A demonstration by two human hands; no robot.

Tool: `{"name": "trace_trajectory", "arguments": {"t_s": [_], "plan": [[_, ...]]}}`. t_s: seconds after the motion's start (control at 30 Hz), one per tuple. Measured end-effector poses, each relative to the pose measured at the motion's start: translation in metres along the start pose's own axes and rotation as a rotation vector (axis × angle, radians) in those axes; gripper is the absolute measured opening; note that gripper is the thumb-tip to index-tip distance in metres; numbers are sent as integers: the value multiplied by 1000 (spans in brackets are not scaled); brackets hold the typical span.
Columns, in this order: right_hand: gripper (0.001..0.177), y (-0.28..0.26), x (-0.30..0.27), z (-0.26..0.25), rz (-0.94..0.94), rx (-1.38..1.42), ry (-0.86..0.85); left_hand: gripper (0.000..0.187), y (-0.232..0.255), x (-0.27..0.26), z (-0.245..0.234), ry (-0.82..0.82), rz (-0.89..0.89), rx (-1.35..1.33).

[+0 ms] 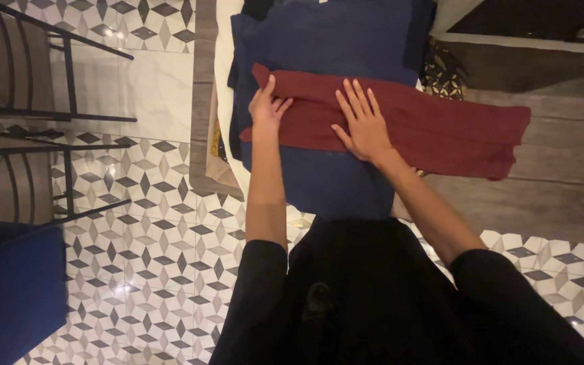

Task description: The person folds a maroon shirt on top of a stack of other clothing and then places it into a white plastic drawer.

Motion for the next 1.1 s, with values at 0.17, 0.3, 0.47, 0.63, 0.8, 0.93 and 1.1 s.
{"name": "trace_trajectory", "arguments": {"t_s": [0.17,0.3,0.47,0.63,0.8,0.93,1.1], "plan": [[73,15,-15,24,32,-85,-53,56,8,46,-27,30,-9,-80],[74,16,-14,28,57,-60,-66,51,15,51,-18,52,-3,-51],[74,16,-13,26,61,-61,-58,43,37,46,-5,110,37,11],[73,15,-16,26,56,-72,-66,38,54,16,-26,386,291,232],[72,18,-13,28,74,-64,-62,38,51,-150,39,270,1340,822],[72,20,-13,28,77,-45,-62,55,3,-205,78,-238,1515,1133],[71,16,-10,23,85,-27,-36,62,-4,-185,62,-471,1490,1369]]}}
Point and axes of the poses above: each hand's wrist, its own x-axis towards the middle knuckle, its own z-axis out of the palm, y = z × x, the point moved 7 cm from there along x, towards the middle knuckle, and after that the axes turned 12 degrees about y, right-handed, at the moved point
